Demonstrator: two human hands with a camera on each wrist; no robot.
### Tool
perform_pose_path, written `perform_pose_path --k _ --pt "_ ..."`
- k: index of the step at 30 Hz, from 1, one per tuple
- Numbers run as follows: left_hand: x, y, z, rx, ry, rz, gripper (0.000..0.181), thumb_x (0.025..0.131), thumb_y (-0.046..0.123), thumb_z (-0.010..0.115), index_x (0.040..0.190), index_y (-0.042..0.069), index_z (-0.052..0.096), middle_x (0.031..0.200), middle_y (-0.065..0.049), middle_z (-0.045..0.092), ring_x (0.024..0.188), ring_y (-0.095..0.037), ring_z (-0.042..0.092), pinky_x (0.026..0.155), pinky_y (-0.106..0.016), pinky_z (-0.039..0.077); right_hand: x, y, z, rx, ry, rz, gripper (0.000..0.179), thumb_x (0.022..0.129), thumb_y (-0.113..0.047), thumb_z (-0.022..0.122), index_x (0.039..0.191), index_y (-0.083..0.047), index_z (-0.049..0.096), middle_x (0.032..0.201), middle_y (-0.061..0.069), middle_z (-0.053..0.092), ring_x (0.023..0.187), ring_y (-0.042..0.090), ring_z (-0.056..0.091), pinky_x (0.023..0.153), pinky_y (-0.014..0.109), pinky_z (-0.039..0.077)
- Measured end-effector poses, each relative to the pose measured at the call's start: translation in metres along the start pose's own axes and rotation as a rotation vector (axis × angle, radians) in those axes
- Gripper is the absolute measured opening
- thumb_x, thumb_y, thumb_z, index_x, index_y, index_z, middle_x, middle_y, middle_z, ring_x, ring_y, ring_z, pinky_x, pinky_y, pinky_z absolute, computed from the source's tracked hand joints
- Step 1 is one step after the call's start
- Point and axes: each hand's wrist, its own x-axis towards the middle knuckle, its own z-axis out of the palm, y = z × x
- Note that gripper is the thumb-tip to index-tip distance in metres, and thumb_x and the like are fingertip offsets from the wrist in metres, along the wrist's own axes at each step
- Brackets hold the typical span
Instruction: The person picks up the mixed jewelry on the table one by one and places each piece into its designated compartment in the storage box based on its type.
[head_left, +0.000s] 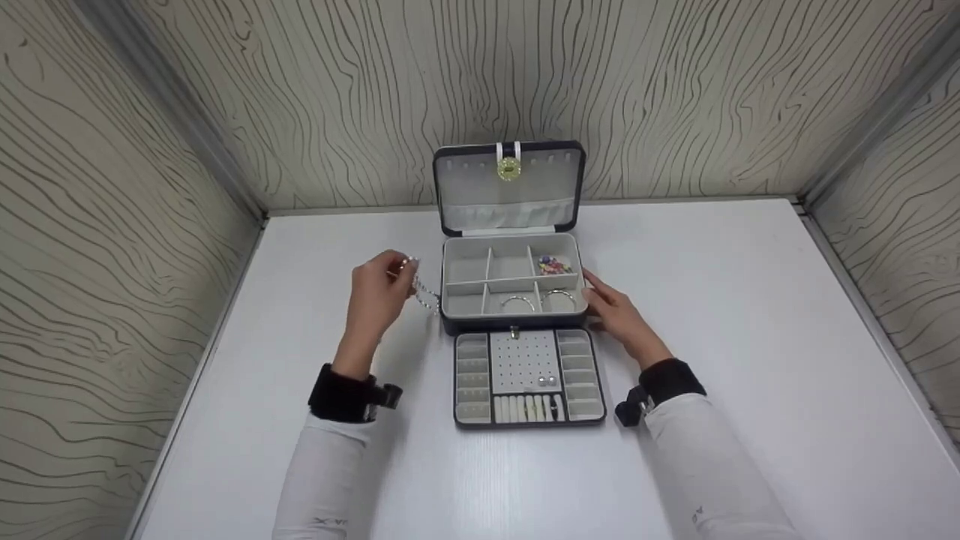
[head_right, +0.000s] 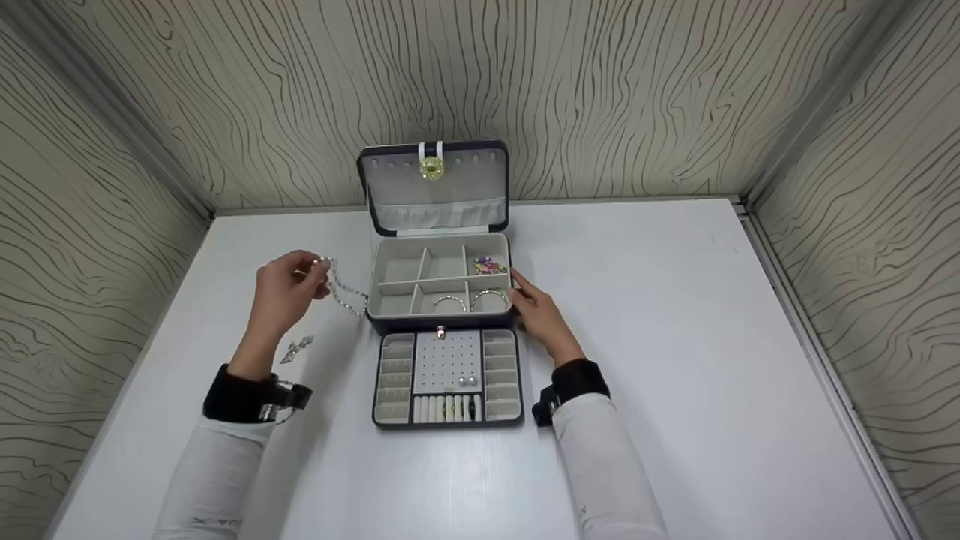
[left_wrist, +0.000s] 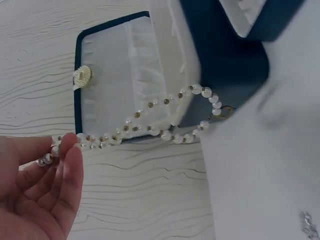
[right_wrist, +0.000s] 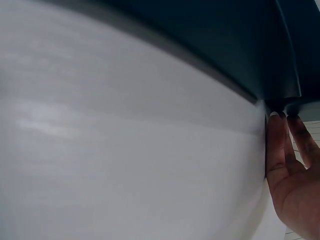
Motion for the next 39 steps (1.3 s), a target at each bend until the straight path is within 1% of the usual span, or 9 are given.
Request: perform_pose_path --k 3,7,13,16,19,22,28,32,39 --pt "0.007 0.016 0.006 -0.081 -0.012 0.036 0.017 0.098 0.013 0.062 0.1 -0.003 0.068 0.081 -0.012 0.067 0.063 -0.017 0.066 0.058 -0.025 0.055 -0.001 0.0 0.001 0.0 0.001 -0.001 0.059 0.104 -0.041 0.045 0.156 -0.022 0.025 0.143 0.023 0.047 0.116 0.036 0.058 0.089 0.045 0.051" --pt "0.016 0.032 0.016 -0.16 -0.052 0.047 0.014 0.097 0.01 0.061 0.099 -0.003 0.067 0.082 -0.012 0.065 0.064 -0.018 0.067 0.06 -0.025 0.056 -0.002 -0.001 0.001 0.01 -0.003 0.002 0.059 0.104 -0.04 0.044 0.157 -0.022 0.025 0.142 0.023 0.047 0.116 0.035 0.058 0.09 0.045 0.05" --pt "0.026 0.042 0.03 -0.163 -0.095 0.097 0.014 0.098 0.01 0.061 0.101 -0.003 0.067 0.088 -0.011 0.067 0.073 -0.019 0.07 0.066 -0.026 0.056 -0.007 -0.012 0.0 0.03 -0.03 0.013 0.056 0.106 -0.034 0.042 0.157 -0.02 0.022 0.143 0.027 0.045 0.119 0.039 0.055 0.094 0.052 0.047" --pt "0.031 0.045 0.037 -0.158 -0.098 0.138 0.014 0.098 0.01 0.06 0.101 -0.003 0.067 0.091 -0.011 0.068 0.08 -0.02 0.071 0.071 -0.025 0.056 -0.013 -0.023 0.001 0.032 -0.043 0.013 0.055 0.107 -0.028 0.039 0.157 -0.015 0.02 0.143 0.029 0.043 0.121 0.042 0.052 0.096 0.055 0.045" --pt "0.036 0.048 0.041 -0.166 -0.094 0.154 0.014 0.098 0.009 0.06 0.1 -0.003 0.066 0.091 -0.011 0.069 0.083 -0.02 0.07 0.073 -0.026 0.056 -0.018 -0.03 0.002 0.023 -0.044 0.002 0.055 0.107 -0.025 0.038 0.157 -0.012 0.019 0.142 0.031 0.043 0.122 0.044 0.051 0.096 0.056 0.045" --pt "0.04 0.05 0.045 -0.192 -0.092 0.132 0.014 0.097 0.008 0.061 0.101 -0.004 0.066 0.09 -0.011 0.069 0.082 -0.019 0.069 0.073 -0.026 0.056 -0.016 -0.026 0.003 0.035 -0.046 0.0 0.055 0.107 -0.026 0.039 0.157 -0.013 0.02 0.143 0.03 0.043 0.123 0.045 0.05 0.096 0.055 0.045" --pt "0.052 0.056 0.055 -0.276 -0.138 0.071 0.017 0.097 0.008 0.06 0.103 -0.007 0.066 0.091 -0.013 0.07 0.083 -0.022 0.07 0.073 -0.025 0.056 -0.005 -0.004 0.0 0.048 -0.029 -0.004 0.056 0.106 -0.034 0.042 0.157 -0.021 0.023 0.144 0.025 0.045 0.122 0.041 0.053 0.096 0.052 0.047" --pt "0.06 0.061 0.063 -0.282 -0.131 0.063 0.016 0.095 0.006 0.063 0.098 -0.008 0.069 0.087 -0.014 0.071 0.079 -0.021 0.071 0.072 -0.024 0.056 -0.003 0.0 0.001 0.019 -0.012 -0.017 0.058 0.105 -0.039 0.044 0.157 -0.021 0.025 0.142 0.023 0.048 0.118 0.037 0.056 0.093 0.049 0.049" --pt "0.07 0.065 0.078 -0.237 -0.102 0.045 0.014 0.094 0.005 0.063 0.095 -0.007 0.071 0.085 -0.014 0.072 0.074 -0.018 0.07 0.069 -0.021 0.056 -0.004 0.0 0.001 -0.005 0.008 -0.023 0.058 0.104 -0.039 0.045 0.156 -0.022 0.026 0.138 0.023 0.051 0.112 0.033 0.06 0.091 0.047 0.05"
